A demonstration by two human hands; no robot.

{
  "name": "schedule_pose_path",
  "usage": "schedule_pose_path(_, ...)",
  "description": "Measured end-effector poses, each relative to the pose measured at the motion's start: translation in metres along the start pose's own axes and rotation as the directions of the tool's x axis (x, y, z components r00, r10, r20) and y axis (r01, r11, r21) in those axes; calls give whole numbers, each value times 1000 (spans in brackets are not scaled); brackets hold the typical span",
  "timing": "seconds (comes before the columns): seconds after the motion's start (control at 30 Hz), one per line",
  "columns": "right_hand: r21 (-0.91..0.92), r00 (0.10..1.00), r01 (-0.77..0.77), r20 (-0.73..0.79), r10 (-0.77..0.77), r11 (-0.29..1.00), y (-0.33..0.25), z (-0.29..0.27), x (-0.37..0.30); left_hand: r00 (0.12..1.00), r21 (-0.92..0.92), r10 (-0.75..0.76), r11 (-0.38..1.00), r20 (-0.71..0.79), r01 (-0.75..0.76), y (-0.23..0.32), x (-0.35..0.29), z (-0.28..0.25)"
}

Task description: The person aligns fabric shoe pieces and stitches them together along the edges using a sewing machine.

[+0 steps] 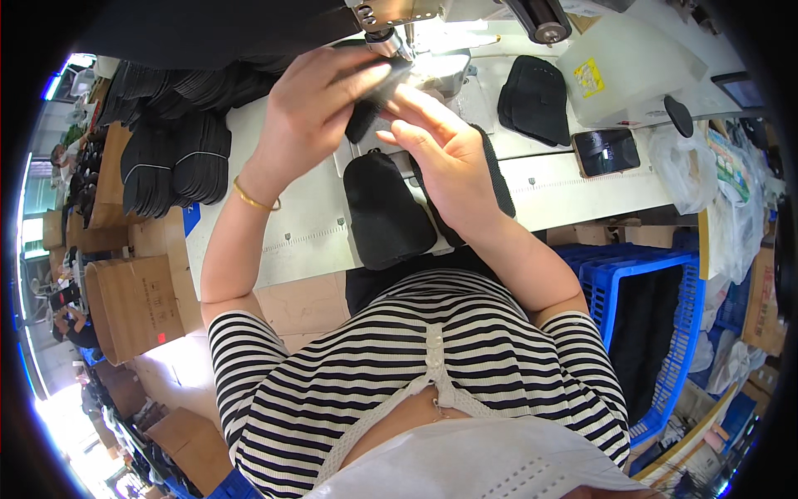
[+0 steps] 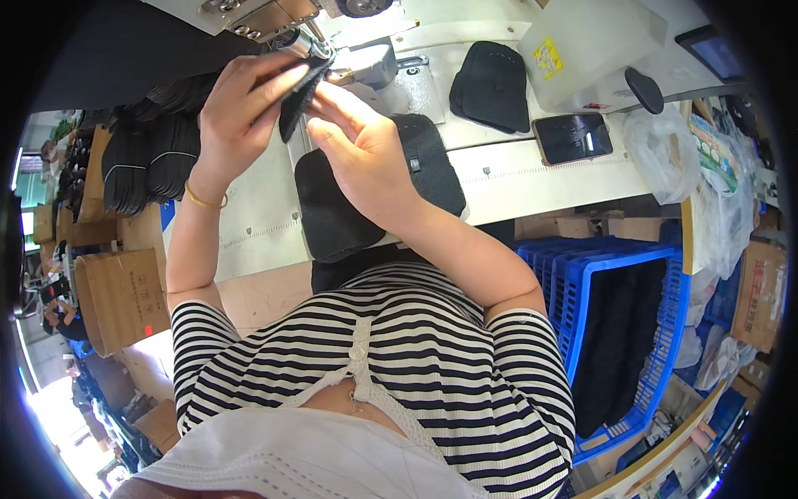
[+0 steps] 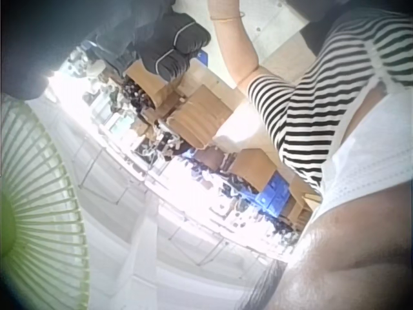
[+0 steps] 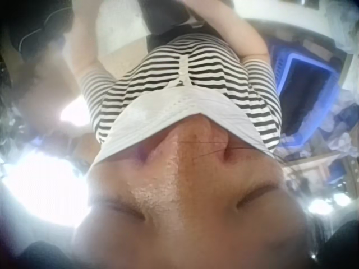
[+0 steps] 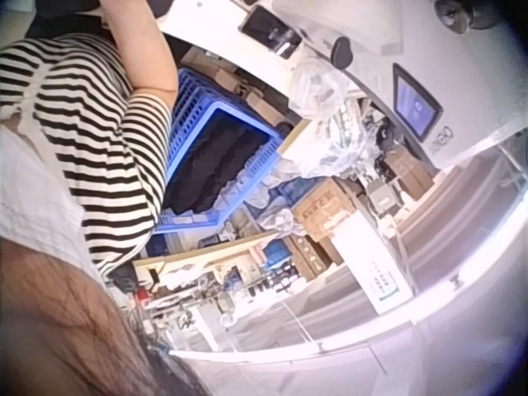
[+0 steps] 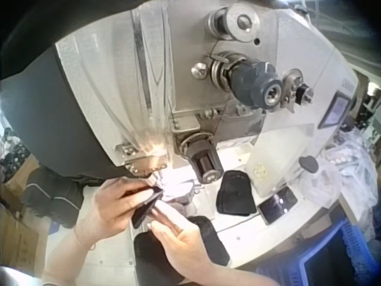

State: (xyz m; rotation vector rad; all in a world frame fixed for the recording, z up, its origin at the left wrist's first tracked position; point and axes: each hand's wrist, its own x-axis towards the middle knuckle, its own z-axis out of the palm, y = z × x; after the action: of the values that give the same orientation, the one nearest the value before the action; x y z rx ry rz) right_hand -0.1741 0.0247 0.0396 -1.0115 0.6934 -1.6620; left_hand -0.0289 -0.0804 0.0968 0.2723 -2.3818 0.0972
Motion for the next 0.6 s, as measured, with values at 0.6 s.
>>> schedule_pose_path(0.6, -11, 994, -100, -53, 99, 995, -8, -5, -8, 999, 292, 0, 956, -38, 11, 48, 0, 17)
